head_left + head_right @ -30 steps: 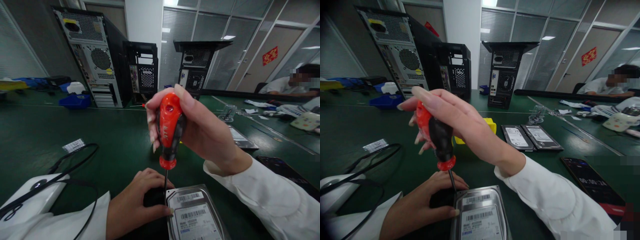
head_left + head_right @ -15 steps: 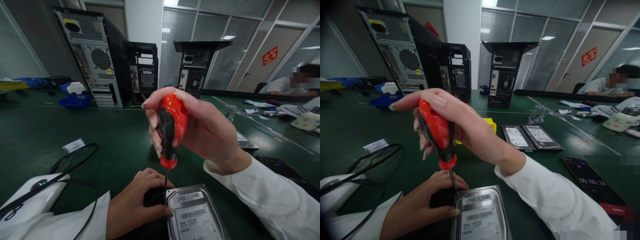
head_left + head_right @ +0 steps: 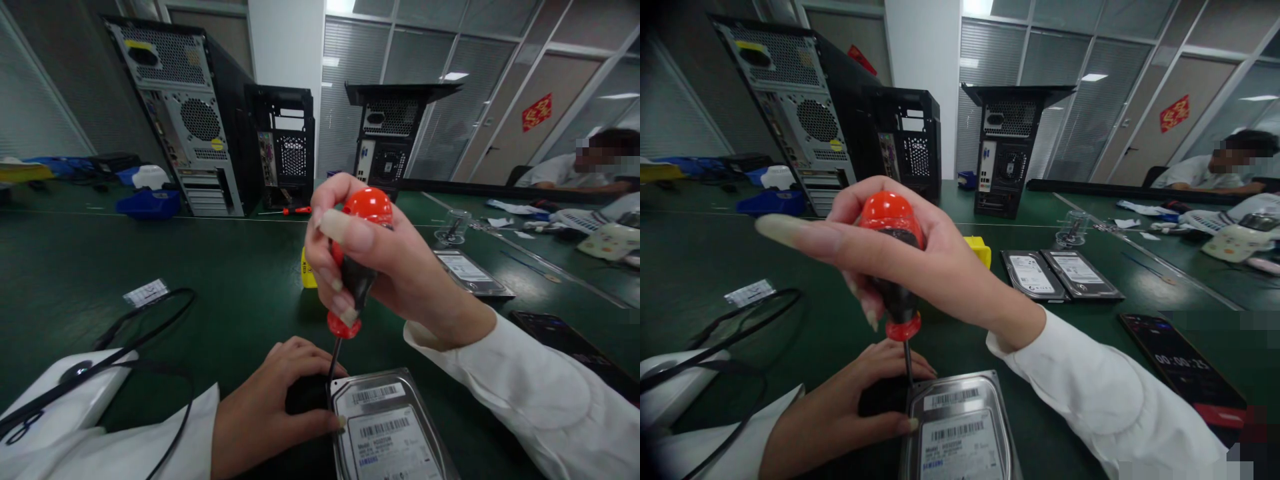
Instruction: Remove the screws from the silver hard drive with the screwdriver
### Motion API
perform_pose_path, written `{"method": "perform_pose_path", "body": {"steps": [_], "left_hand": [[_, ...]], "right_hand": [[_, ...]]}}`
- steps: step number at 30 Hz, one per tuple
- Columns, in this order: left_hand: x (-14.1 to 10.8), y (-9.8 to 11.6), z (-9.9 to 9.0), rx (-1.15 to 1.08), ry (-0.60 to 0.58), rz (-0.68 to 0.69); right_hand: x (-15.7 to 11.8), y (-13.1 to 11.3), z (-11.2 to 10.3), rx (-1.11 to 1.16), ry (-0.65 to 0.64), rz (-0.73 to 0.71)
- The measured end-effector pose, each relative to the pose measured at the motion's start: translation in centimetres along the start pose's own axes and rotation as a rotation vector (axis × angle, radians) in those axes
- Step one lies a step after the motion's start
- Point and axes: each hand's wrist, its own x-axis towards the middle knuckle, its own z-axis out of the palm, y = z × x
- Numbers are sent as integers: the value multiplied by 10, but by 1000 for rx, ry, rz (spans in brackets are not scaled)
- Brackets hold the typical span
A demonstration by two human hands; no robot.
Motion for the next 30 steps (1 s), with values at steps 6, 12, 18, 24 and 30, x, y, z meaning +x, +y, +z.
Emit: {"method": "perform_pose_path", "body": {"steps": [6, 12, 18, 24, 30], "left_hand": [[1, 2, 0, 2, -12, 6], [1, 1, -1, 2, -32, -20], [1, -2, 0, 6, -42, -66], [2, 0, 1, 11, -54, -51], [1, -5, 1, 11, -68, -44]], "right_hand": [[2, 1, -7, 99, -77, -49], [1, 1, -4, 110, -44, -55], [0, 4, 3, 148, -5, -47], [1, 5, 2, 130, 34, -30], [1, 4, -3, 144, -10, -29]]}}
